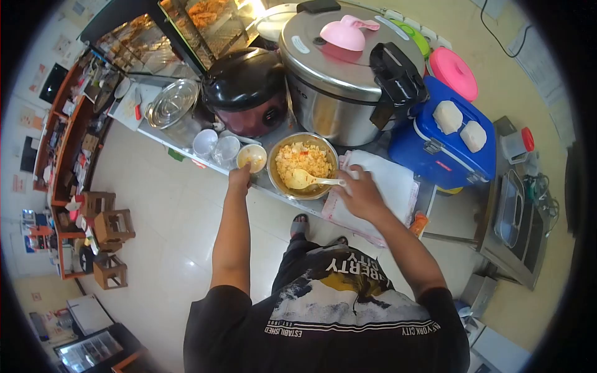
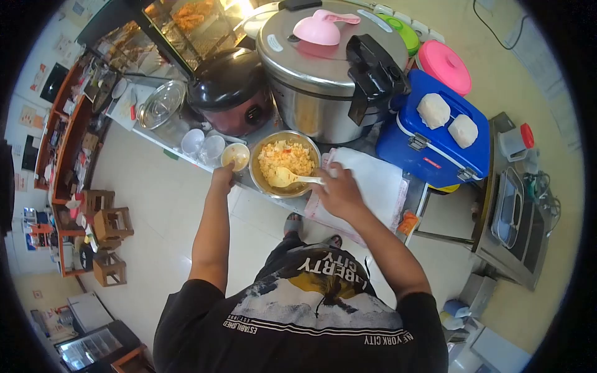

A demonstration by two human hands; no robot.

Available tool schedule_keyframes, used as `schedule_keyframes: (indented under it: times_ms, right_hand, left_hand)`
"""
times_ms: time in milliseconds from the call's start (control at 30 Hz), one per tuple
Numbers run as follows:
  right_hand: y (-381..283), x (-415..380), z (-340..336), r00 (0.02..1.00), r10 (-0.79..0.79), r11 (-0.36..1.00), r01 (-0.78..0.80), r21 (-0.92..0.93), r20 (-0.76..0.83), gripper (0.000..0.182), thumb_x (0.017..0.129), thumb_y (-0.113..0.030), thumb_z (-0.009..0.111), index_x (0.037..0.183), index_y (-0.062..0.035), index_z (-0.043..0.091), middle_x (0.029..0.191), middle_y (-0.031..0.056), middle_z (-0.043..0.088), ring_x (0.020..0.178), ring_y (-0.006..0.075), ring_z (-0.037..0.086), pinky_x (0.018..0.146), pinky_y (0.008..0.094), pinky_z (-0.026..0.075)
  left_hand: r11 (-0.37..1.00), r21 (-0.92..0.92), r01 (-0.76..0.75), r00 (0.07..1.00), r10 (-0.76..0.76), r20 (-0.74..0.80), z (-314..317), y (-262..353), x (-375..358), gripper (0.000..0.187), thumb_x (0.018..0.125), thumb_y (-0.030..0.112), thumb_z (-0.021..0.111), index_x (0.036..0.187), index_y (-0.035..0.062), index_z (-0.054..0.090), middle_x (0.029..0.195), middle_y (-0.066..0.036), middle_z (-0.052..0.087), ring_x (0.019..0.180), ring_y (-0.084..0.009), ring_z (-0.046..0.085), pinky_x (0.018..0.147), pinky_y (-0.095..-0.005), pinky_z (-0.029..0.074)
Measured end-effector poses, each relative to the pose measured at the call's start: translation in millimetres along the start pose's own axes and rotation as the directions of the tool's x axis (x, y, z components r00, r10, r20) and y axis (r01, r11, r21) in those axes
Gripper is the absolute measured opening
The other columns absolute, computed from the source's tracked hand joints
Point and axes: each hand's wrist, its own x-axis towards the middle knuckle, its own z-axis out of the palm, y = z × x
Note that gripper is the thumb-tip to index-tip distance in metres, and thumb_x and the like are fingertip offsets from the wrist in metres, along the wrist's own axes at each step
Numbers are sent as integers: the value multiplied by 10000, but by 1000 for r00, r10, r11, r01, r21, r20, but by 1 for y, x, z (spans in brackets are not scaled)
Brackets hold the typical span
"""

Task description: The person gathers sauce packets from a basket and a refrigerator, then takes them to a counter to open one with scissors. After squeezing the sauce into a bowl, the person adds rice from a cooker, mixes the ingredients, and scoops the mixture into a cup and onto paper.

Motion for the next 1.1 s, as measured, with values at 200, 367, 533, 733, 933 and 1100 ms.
schedule_keyframes:
  times_ms: [200,367,533,733,933,1100]
  right_hand:
    - [-28,39,46,986,45,981,-14,-193,160,311,875,-198,632,1114,-9,691,1227,193,543,1116,381,570,898,480,506]
    - [-54,49,-1,953,148,975,-96,-198,265,385,899,-126,537,1260,-11,602,1064,212,658,974,352,679,798,454,560]
    - [-50,74,38,965,167,963,-117,-241,202,454,921,-104,475,1362,-1,510,1028,239,683,889,385,705,754,462,574]
    - [-81,69,72,878,241,971,-214,-110,415,354,900,-73,464,1208,29,607,973,263,688,925,419,688,811,472,554]
    - [-78,67,80,887,154,969,-221,108,436,230,921,-89,479,1007,-2,673,960,250,689,932,412,667,821,460,522]
    - [-25,61,101,924,-61,773,-196,603,378,252,1022,-226,502,916,-20,602,755,58,624,659,222,606,633,355,493]
  left_hand:
    - [982,-191,-12,993,35,116,2,14,-16,563,947,438,657,1210,-46,542,1072,-150,629,847,-215,623,655,-333,497]
    - [925,-373,-76,979,141,149,3,7,-35,604,1001,488,554,1364,14,460,1194,-104,624,967,-216,622,729,-330,503]
    - [651,-714,260,848,200,491,14,3,-83,629,1040,566,368,1481,119,386,1437,-106,504,1293,-283,506,1035,-485,435]
    - [569,-761,312,852,187,489,40,12,-89,663,1035,592,338,1488,109,372,1456,-121,485,1361,-313,441,1148,-506,334]
    - [609,-757,238,845,255,470,46,22,-92,712,1017,621,359,1502,100,332,1477,-114,457,1373,-311,424,1147,-526,333]
    - [674,-698,242,797,272,539,37,27,-100,777,995,676,328,1527,111,289,1519,-115,404,1422,-316,355,1149,-570,303]
